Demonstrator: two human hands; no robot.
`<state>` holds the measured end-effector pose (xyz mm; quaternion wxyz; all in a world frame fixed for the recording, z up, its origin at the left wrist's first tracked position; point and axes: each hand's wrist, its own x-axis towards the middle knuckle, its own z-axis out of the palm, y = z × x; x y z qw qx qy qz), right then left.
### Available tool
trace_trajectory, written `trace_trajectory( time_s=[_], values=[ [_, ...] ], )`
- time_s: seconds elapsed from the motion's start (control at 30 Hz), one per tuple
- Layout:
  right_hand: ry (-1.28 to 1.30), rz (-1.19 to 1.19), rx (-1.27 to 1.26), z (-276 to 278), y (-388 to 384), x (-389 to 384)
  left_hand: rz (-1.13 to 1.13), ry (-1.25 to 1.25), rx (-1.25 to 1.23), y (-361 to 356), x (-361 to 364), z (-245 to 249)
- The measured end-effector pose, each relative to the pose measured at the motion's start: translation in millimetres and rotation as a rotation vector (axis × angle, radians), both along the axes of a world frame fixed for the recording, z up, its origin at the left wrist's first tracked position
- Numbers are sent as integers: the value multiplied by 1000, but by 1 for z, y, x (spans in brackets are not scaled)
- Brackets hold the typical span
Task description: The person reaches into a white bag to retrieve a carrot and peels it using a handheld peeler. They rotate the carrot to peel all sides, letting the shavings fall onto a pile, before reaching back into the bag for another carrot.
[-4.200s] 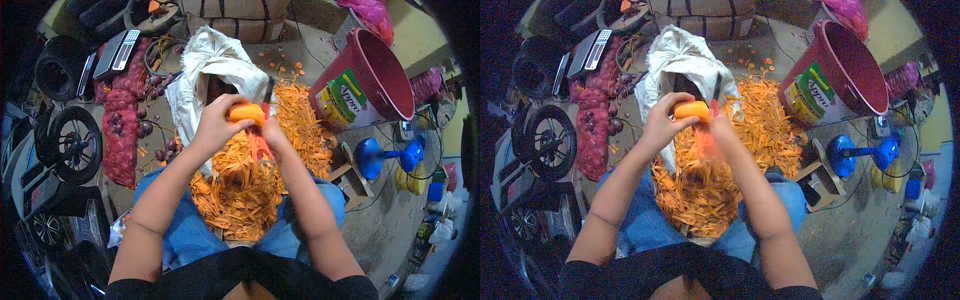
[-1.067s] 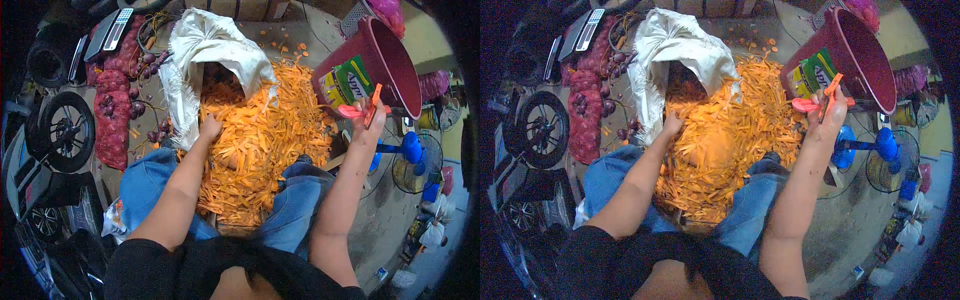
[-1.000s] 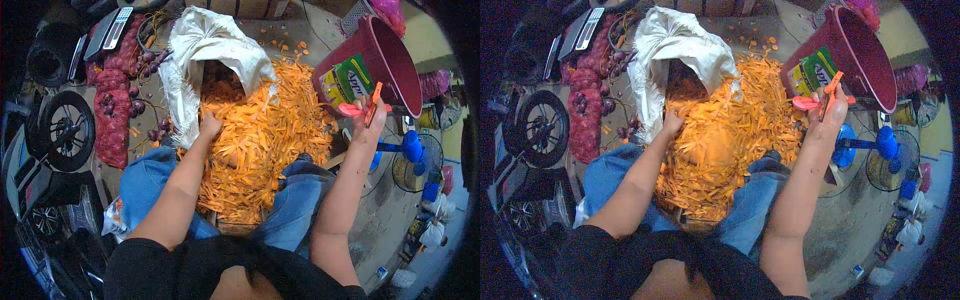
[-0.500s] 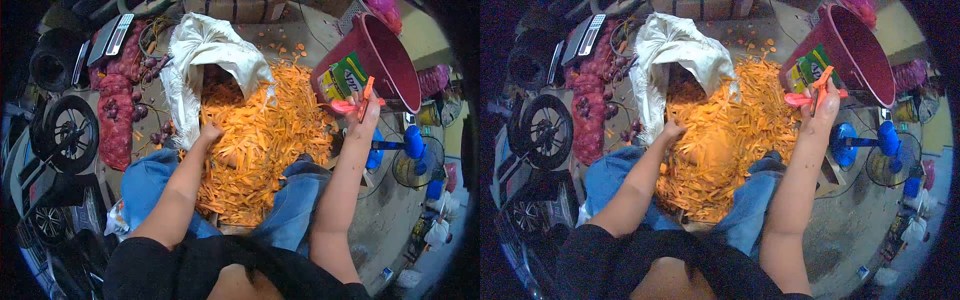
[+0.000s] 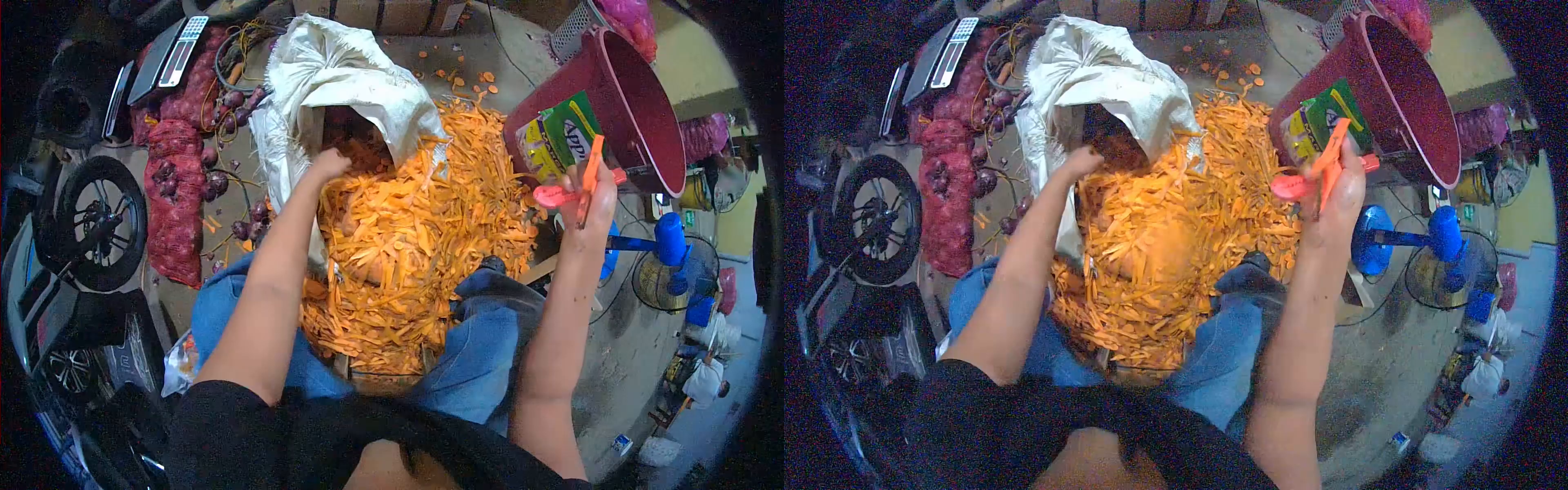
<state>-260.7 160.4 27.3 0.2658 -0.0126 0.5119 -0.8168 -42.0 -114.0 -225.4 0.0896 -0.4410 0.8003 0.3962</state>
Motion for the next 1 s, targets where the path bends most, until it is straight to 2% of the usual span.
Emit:
trace_trajectory(
  time_s=[0.03, 0.07, 0.1, 0.13, 0.17, 0.2, 0.27, 0.33, 0.43, 0.5, 0.6, 0.77, 1.0],
  values=[
    [5, 1, 6, -6, -3, 1, 126, 122, -135, -17, -6, -31],
    [22, -20, 32, -17, -6, 1, 82, 128, -218, -27, -12, -26],
    [39, -41, 59, -23, -8, 1, 16, -34, -78, -34, -22, 2],
    [-3, -13, 207, -23, -7, 3, -116, -75, -137, -63, -33, -35],
    [-1, -17, 216, -26, -8, 3, -253, -117, -196, -88, -43, -73],
    [7, 8, 230, -29, -9, 3, -258, -115, -186, -78, -43, -46],
    [15, 32, 253, -33, -16, 4, 9, 140, -210, -64, -38, 7],
    [105, -64, 293, -35, -26, 7, -26, 110, -257, -76, -42, -21],
    [170, -52, 349, -45, -28, 2, -123, 28, -411, -97, -56, -92],
    [214, -67, 391, -48, -32, 1, -188, -39, -501, -94, -58, -121],
    [216, -61, 411, -53, -38, -5, -175, -73, -528, -97, -65, -132],
    [297, -53, 496, -65, -49, -14, -23, -17, -383, -110, -69, -133],
    [320, -12, 518, -77, -58, -32, 329, 148, 7, -134, -58, -148]
  ],
)
